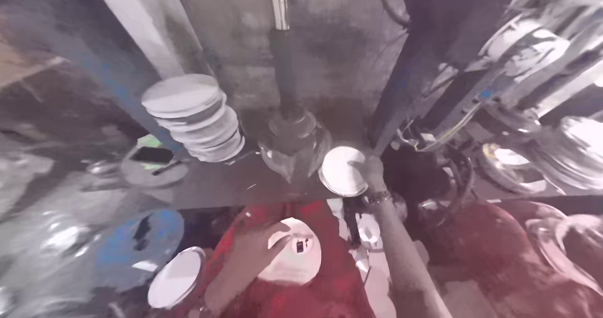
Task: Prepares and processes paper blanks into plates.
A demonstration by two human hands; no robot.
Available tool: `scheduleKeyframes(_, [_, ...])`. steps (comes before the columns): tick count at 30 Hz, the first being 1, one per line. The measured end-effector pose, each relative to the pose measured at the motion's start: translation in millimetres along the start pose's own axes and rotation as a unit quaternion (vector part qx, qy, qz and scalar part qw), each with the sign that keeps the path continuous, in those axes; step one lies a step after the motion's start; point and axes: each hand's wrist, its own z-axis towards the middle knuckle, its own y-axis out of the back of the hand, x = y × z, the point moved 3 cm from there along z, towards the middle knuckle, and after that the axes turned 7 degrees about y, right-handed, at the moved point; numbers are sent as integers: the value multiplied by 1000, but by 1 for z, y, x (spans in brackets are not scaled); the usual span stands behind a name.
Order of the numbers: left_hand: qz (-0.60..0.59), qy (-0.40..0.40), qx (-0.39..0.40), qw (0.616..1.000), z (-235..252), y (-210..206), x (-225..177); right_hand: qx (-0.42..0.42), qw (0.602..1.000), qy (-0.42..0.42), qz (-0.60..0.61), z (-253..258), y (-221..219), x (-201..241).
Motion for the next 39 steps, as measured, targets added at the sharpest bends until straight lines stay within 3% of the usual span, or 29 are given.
scheduleKeyframes(3, [-79,30,46,995,18,3,-1,-107,993,45,27,-10,0,1])
scheduleKeyframes(6, [-237,30,17,971,38,2,-5,-220,954,123,163,-47,8,20])
scheduleKeyframes(9, [-415,100,8,904,49,-5,-12,-117,936,226,245,-103,3,68])
scheduleKeyframes(11, [-479,163,-71,860,51,-13,-12,-56,926,312,205,-120,-9,86])
scheduleKeyframes(13, [-513,171,-149,828,48,-14,-6,-62,956,268,105,-109,-12,77])
scheduleKeyframes(15, [-501,160,-196,828,41,-8,0,-44,993,100,-39,-82,-4,55])
scheduleKeyframes(18, [-465,182,-231,835,33,0,12,6,993,-45,-109,-35,-5,10])
scheduleKeyframes(21, [-503,186,-255,805,31,4,15,-104,992,-15,-67,-29,1,6])
scheduleKeyframes(24, [-495,211,-248,806,32,-2,17,-251,959,86,102,-50,3,17])
scheduleKeyframes(27, [-480,222,-186,828,36,-15,7,-181,944,178,209,-93,-3,58])
scheduleKeyframes(30, [-500,175,-196,825,41,-26,-17,-108,941,283,151,-118,-24,87])
scheduleKeyframes(32, [-498,184,-223,818,40,-21,-24,-151,958,238,60,-107,-27,76])
scheduleKeyframes(34, [-488,196,-253,812,41,-16,-17,-130,988,82,-33,-75,-27,45])
scheduleKeyframes(36, [-467,170,-279,822,43,-13,-4,-118,989,-13,-86,-38,-31,8])
scheduleKeyframes(39, [-448,118,-285,839,44,-12,6,-184,979,-37,-74,-16,-29,-9])
